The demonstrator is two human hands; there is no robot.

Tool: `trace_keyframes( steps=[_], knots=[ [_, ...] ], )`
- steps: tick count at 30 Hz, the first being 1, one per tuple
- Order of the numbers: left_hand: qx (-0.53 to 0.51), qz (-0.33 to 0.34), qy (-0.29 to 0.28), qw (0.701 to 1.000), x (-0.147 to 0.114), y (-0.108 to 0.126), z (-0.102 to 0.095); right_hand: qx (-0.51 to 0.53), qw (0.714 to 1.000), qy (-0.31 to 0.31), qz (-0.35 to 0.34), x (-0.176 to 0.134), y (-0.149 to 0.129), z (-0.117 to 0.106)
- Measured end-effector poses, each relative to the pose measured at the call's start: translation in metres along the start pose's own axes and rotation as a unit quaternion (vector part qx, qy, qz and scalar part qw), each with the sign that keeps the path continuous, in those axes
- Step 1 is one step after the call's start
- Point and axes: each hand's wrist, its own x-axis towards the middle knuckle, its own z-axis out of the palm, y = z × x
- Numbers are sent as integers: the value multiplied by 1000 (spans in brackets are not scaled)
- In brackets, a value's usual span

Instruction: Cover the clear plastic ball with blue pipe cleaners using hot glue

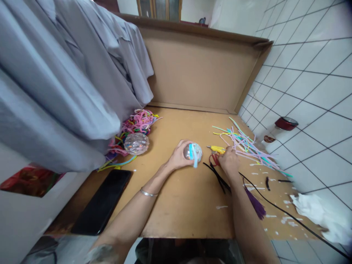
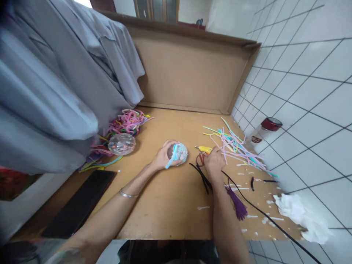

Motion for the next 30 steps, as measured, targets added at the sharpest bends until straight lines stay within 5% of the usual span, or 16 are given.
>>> trace_keyframes(
  steps=[11, 18, 30],
  knots=[
    [-3, -67, -4, 998, 2, -3, -1, -2, 998, 62, -32, 7, 15, 23],
    [1, -60, 3, 998, 1, 0, -1, 28, 999, -14, -22, 12, 15, 18],
    [-33, -86, 24, 995, 15, -9, 5, 99, 995, -6, -23, 24, 23, 29]
  ],
)
